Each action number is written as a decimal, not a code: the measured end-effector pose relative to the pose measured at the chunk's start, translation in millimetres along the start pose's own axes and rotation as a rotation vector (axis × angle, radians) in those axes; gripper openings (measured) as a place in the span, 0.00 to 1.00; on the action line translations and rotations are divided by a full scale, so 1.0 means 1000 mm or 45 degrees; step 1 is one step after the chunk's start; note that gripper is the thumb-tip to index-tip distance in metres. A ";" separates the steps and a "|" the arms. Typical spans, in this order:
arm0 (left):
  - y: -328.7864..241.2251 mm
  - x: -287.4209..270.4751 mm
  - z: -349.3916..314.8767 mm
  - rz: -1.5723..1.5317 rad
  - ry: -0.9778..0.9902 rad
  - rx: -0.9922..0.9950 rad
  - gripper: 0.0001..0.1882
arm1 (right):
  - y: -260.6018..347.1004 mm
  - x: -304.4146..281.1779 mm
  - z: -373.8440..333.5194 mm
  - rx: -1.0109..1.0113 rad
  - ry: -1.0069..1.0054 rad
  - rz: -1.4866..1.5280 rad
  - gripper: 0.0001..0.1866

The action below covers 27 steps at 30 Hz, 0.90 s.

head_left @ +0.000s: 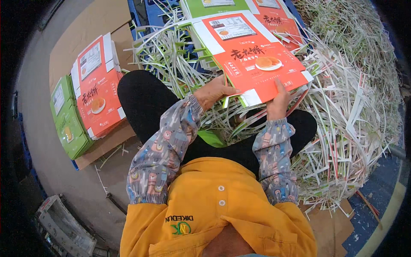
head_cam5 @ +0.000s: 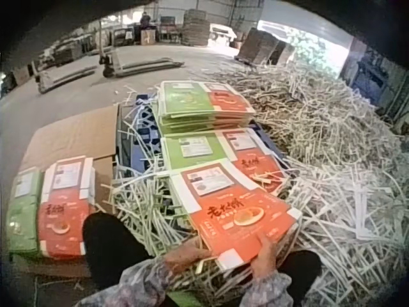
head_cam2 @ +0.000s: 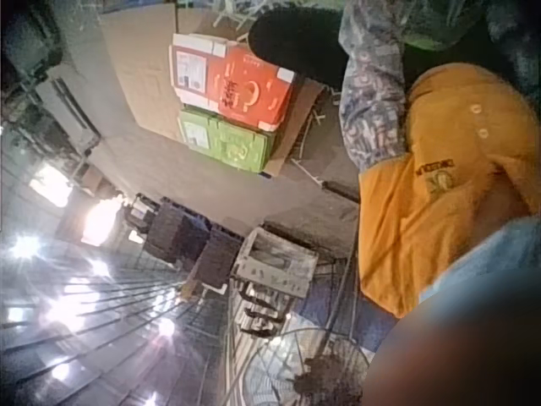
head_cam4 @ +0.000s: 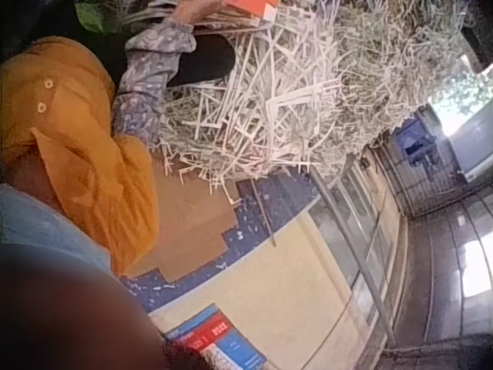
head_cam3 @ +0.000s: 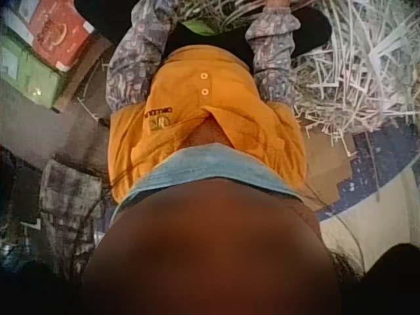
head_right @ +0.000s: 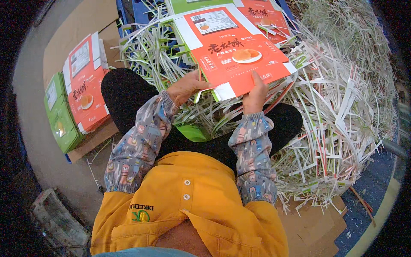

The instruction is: Sorting through flattened cardboard snack boxes and paper scraps in a warehouse environment.

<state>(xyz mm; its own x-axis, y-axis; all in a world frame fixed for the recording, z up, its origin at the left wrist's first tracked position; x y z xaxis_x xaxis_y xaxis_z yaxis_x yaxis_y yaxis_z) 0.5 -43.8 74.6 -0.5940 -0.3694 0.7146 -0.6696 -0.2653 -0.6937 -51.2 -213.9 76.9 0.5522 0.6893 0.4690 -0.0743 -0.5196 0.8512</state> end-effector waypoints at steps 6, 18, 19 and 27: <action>-0.002 0.003 -0.002 0.067 0.029 -0.079 0.19 | 0.018 -0.010 0.008 -0.046 -0.024 0.008 0.18; -0.012 -0.067 -0.010 2.419 -0.356 -0.194 0.03 | 0.036 -0.008 0.010 0.058 0.073 -0.097 0.19; 0.013 -0.088 -0.011 2.278 -0.172 -0.665 0.08 | 0.033 -0.010 0.006 0.045 0.022 -0.133 0.17; 0.039 -0.105 -0.013 -0.523 -0.715 0.019 0.23 | 0.013 -0.006 -0.010 0.047 0.036 -0.089 0.16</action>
Point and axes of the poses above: each hand's wrist, its own z-axis towards the middle knuckle, its own x-axis out of the palm, y = z × x, the point moved 10 cm from there along z, towards the middle knuckle, and after that the axes turned 14 degrees about y, right-handed, at the moved point
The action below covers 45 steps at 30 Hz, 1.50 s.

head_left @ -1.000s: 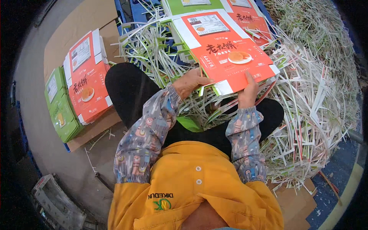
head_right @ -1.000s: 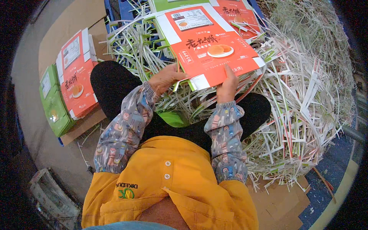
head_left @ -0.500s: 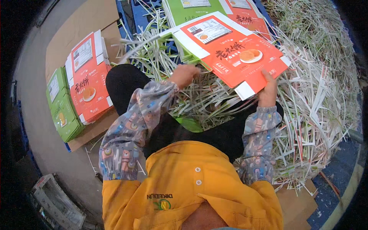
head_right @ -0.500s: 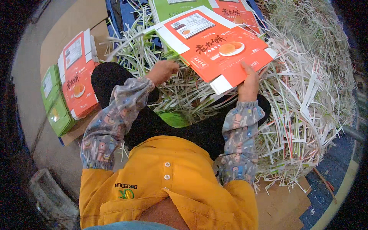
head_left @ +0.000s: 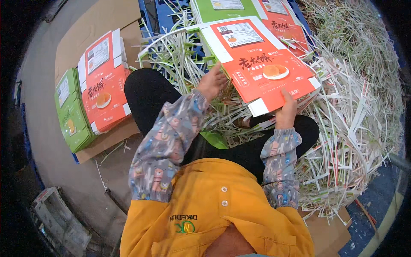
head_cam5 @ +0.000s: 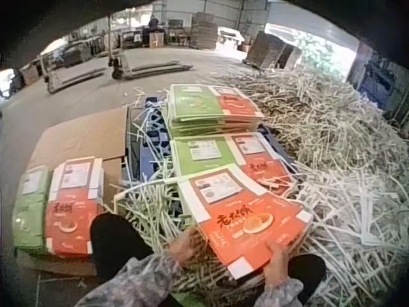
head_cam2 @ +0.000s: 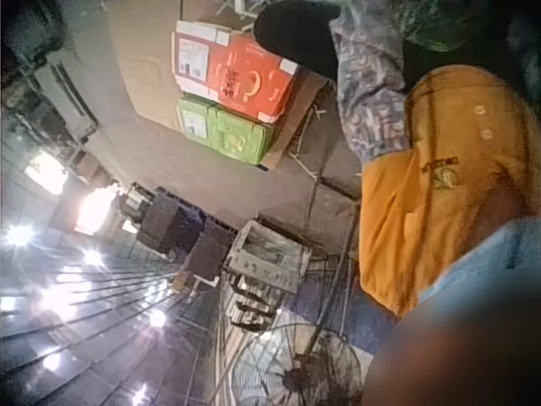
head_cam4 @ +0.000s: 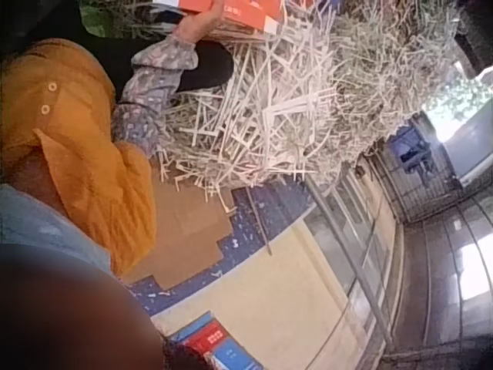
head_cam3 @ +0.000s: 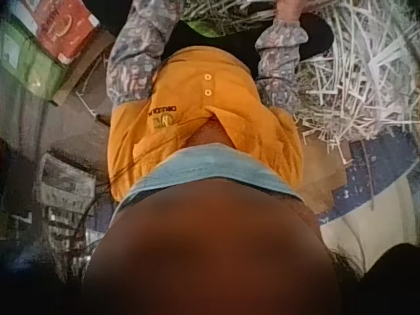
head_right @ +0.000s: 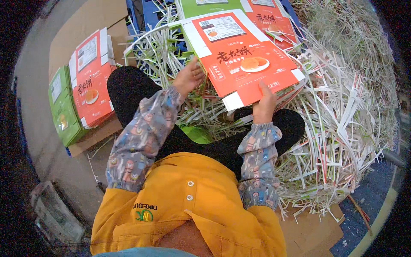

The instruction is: Sorting through flattened cardboard snack boxes and paper scraps in a warehouse environment.

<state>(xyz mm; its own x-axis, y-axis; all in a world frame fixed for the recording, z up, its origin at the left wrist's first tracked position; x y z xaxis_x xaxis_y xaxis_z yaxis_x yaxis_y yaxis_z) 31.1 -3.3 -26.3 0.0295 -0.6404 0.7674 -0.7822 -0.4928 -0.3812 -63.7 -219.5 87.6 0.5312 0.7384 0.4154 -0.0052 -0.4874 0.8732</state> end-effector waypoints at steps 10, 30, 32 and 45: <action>-0.064 -0.007 0.008 0.875 -0.211 0.437 0.10 | 0.020 0.009 -0.007 -0.064 0.075 -0.122 0.21; -0.065 -0.013 -0.002 0.645 0.055 0.297 0.10 | 0.013 -0.009 0.001 0.034 -0.007 -0.062 0.19; -0.066 -0.014 -0.005 0.544 0.074 0.291 0.10 | 0.006 -0.011 0.004 0.053 0.004 -0.046 0.18; -0.155 -0.079 0.027 2.274 -0.696 0.210 0.14 | 0.081 -0.069 0.007 -0.240 -0.015 -0.035 0.22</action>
Point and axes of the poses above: each hand's wrist, its own z-axis towards the middle knuckle, its own x-axis out of the palm, y = z × x, the point moved 10 cm from there along z, towards the middle knuckle, and after that the axes turned 14 degrees about y, right-handed, at the moved point
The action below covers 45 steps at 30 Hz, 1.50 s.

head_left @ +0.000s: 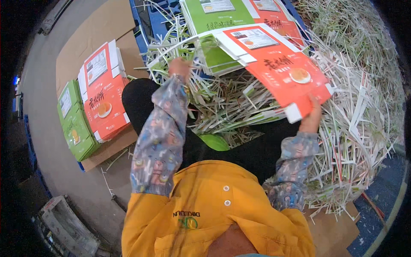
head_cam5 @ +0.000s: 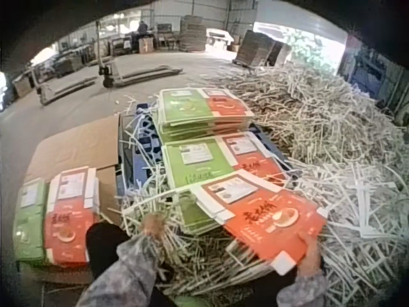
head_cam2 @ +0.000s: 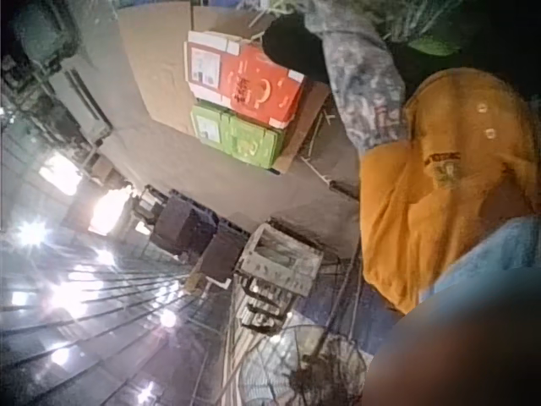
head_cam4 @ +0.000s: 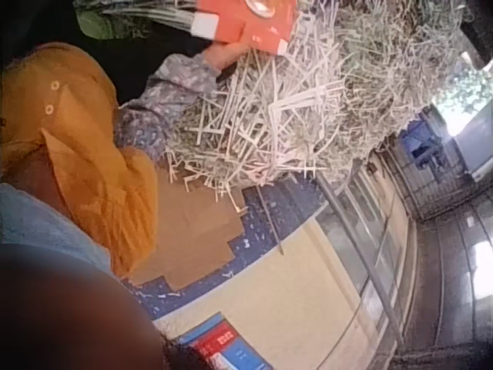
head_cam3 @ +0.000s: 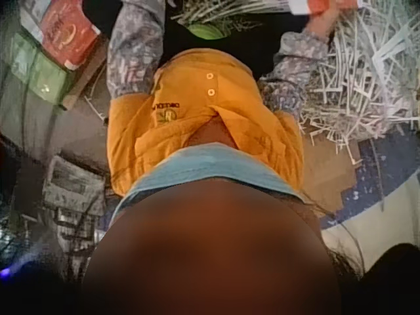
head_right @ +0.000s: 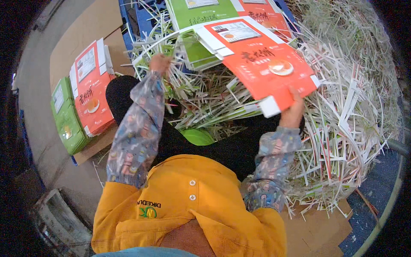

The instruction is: Sorting through flattened cardboard snack boxes and paper scraps in a warehouse environment.

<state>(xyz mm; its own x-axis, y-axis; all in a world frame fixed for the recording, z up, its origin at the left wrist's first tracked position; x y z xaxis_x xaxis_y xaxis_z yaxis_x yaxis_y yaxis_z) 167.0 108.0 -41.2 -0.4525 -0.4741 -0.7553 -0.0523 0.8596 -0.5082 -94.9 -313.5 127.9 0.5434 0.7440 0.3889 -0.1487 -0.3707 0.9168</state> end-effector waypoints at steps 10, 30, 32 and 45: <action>0.105 -0.132 0.085 0.219 -0.123 -0.184 0.14 | 0.076 -0.046 -0.066 0.367 0.009 0.168 0.23; -0.154 0.042 -0.240 -2.086 1.277 0.330 0.23 | -0.008 0.077 -0.107 0.145 -0.006 0.486 0.23; -0.182 0.033 -0.251 -2.344 1.144 0.308 0.30 | -0.027 0.084 -0.125 0.056 0.296 -0.301 0.20; -0.081 0.041 -0.215 -1.998 0.829 -0.030 0.18 | -0.010 0.170 -0.105 0.199 1.016 -1.122 0.11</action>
<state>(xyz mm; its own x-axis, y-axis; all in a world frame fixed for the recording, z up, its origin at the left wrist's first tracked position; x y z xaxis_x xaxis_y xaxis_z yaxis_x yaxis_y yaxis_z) -38.9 59.6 58.2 -0.2192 -0.6624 0.7164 -0.7813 -0.3206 -0.5355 -88.1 -124.9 194.0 -0.2660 0.8902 -0.3699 0.1492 0.4171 0.8965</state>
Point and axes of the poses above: each hand's wrist, its own z-axis towards the middle knuckle, its own x-axis out of the palm, y = z × x, the point moved 10 cm from there along z, towards the middle knuckle, and after that the axes turned 14 degrees about y, right-handed, at the moved point
